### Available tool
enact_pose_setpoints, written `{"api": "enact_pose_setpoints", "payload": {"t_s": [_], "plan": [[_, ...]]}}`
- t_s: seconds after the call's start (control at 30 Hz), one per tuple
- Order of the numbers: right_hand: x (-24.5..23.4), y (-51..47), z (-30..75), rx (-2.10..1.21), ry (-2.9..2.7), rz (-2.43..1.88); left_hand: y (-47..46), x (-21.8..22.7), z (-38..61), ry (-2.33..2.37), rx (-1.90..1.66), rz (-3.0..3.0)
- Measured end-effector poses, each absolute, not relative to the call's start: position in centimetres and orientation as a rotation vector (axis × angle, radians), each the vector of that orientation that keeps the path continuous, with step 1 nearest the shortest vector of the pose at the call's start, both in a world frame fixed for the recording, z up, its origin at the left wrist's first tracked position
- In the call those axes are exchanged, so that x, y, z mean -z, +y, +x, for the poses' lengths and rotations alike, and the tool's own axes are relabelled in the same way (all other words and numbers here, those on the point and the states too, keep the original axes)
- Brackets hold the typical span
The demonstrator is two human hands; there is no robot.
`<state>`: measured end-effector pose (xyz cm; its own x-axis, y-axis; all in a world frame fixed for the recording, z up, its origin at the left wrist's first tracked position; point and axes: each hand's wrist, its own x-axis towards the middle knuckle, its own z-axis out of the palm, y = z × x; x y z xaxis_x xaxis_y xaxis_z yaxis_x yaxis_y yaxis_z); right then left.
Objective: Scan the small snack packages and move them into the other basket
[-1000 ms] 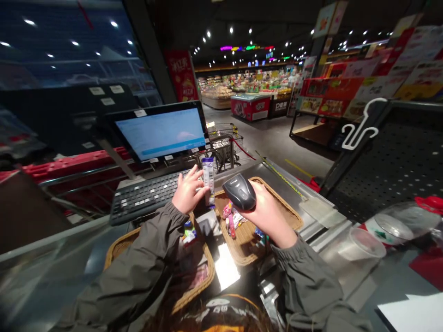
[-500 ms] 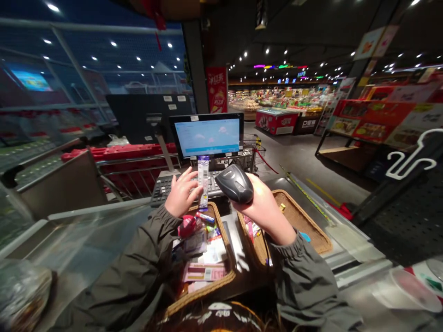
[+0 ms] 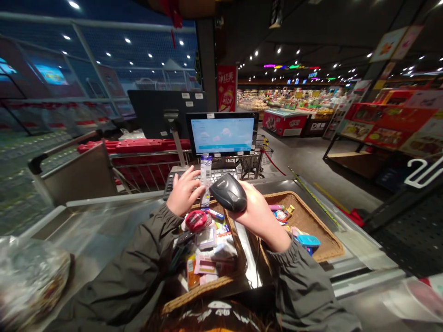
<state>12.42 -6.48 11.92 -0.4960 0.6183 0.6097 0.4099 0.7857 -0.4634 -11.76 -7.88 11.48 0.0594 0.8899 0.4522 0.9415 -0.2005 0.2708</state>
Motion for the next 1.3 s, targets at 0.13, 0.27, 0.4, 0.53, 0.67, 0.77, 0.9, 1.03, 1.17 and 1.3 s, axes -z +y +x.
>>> {"api": "enact_pose_setpoints", "payload": {"t_s": [0.13, 0.27, 0.4, 0.53, 0.67, 0.77, 0.9, 1.03, 1.17, 1.3], "plan": [[-11.8, -6.9, 12.0, -0.354, -2.167, -0.776, -8.2, -11.2, -12.3, -1.936, 0.822, -2.219], [-11.7, -7.3, 11.5, -0.375, -2.184, -0.774, -8.3, -11.0, -12.7, -1.951, 0.815, -2.232], [-11.6, -7.5, 11.0, -0.391, -2.182, -0.751, -8.3, -10.6, -13.1, -1.957, 0.823, -2.235], [-11.5, -7.9, 10.6, -0.398, -2.2, -0.728, -8.4, -10.1, -13.3, -1.979, 0.818, -2.235], [-11.0, -8.2, 10.3, -0.426, -2.194, -0.786, -8.6, -9.3, -13.5, -2.02, 0.778, -2.256], [-10.2, -8.2, 10.5, -0.475, -2.2, -0.831, -8.8, -8.7, -13.7, -2.054, 0.717, -2.295], [-8.7, -7.7, 11.2, -0.53, -2.235, -0.865, -9.1, -7.3, -14.1, -2.097, 0.605, -2.384], [-7.5, -7.4, 11.7, -0.561, -2.25, -0.931, -9.5, -5.3, -14.5, -2.101, 0.455, -2.495], [-6.8, -7.5, 11.9, -0.592, -2.273, -0.976, -10.3, -3.3, -14.8, -2.097, 0.298, -2.569], [-6.1, -7.7, 12.1, -0.605, -2.303, -0.991, -11.5, -1.9, -15.4, -2.074, 0.16, -2.612]]}}
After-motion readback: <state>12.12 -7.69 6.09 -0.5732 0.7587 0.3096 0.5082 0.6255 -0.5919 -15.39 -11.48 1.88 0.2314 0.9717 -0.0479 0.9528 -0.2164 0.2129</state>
